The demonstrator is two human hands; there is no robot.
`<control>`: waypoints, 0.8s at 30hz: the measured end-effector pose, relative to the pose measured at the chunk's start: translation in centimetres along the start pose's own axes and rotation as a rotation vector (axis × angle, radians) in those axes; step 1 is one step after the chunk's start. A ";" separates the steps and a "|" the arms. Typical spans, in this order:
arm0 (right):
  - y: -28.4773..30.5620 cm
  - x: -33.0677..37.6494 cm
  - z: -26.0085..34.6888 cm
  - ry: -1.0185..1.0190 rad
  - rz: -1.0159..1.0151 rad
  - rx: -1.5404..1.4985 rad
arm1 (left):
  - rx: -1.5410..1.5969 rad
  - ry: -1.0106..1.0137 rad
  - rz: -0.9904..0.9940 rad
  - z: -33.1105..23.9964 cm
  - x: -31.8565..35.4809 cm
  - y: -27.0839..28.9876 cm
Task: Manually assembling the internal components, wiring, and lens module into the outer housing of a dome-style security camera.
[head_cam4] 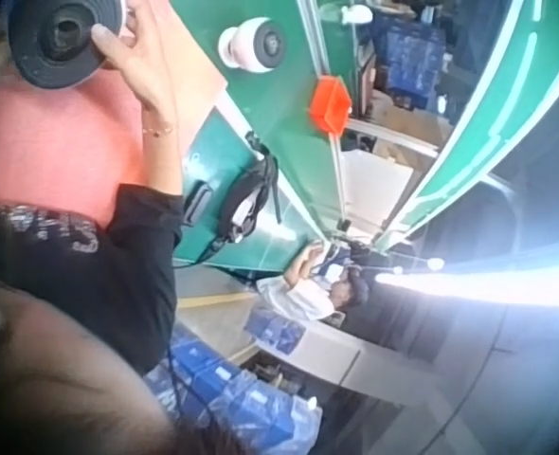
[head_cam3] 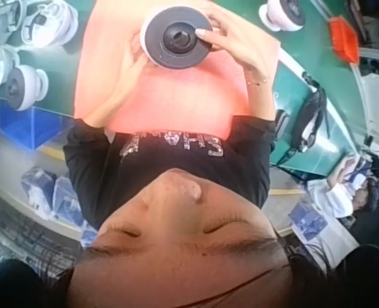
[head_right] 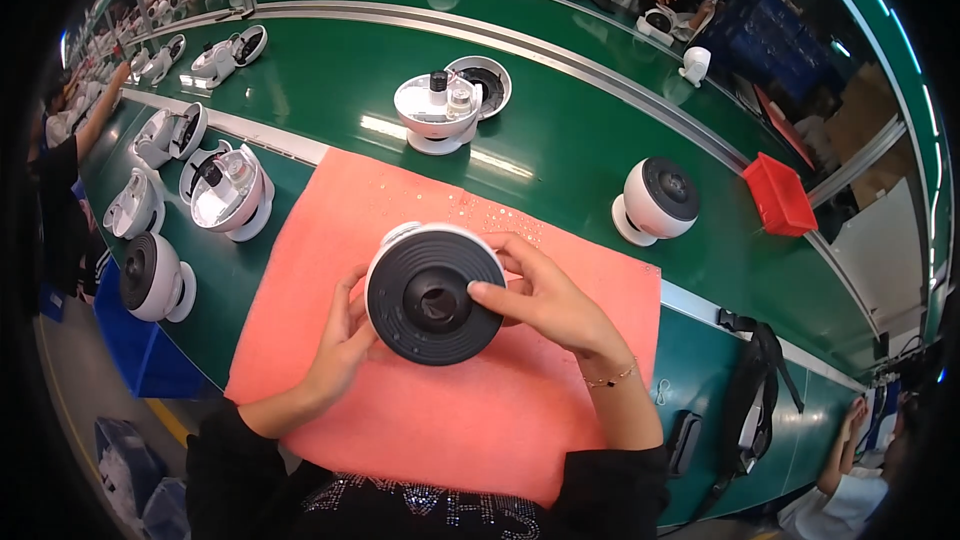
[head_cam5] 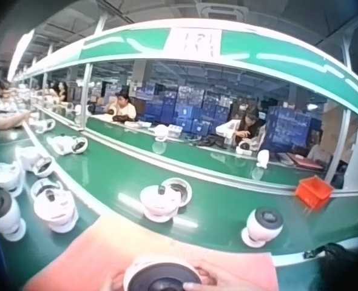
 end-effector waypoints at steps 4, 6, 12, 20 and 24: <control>-1.4 1.6 1.7 0.138 0.054 0.225 | 0.117 0.096 0.009 0.6 0.8 0.3; -2.4 3.2 2.2 0.059 0.149 0.350 | 0.119 0.262 0.073 1.4 3.0 -0.3; -5.1 6.5 2.0 0.237 0.384 0.586 | 0.091 0.284 0.188 1.5 8.3 -0.7; -4.4 5.8 -0.4 -0.027 0.249 0.346 | -0.877 -0.333 0.225 -6.2 7.2 -2.8; -4.2 6.1 -0.4 0.044 0.234 0.358 | -1.118 -0.285 0.194 -5.9 6.7 -2.6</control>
Point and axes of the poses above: each hand's wrist, its own x-axis away from the middle knuckle, its own y-axis out of the back of the hand, z = x × y, the point moved 9 cm from there along -x, towards the middle knuckle, and after that the axes turned 5 degrees about y, right-handed, at the moved point
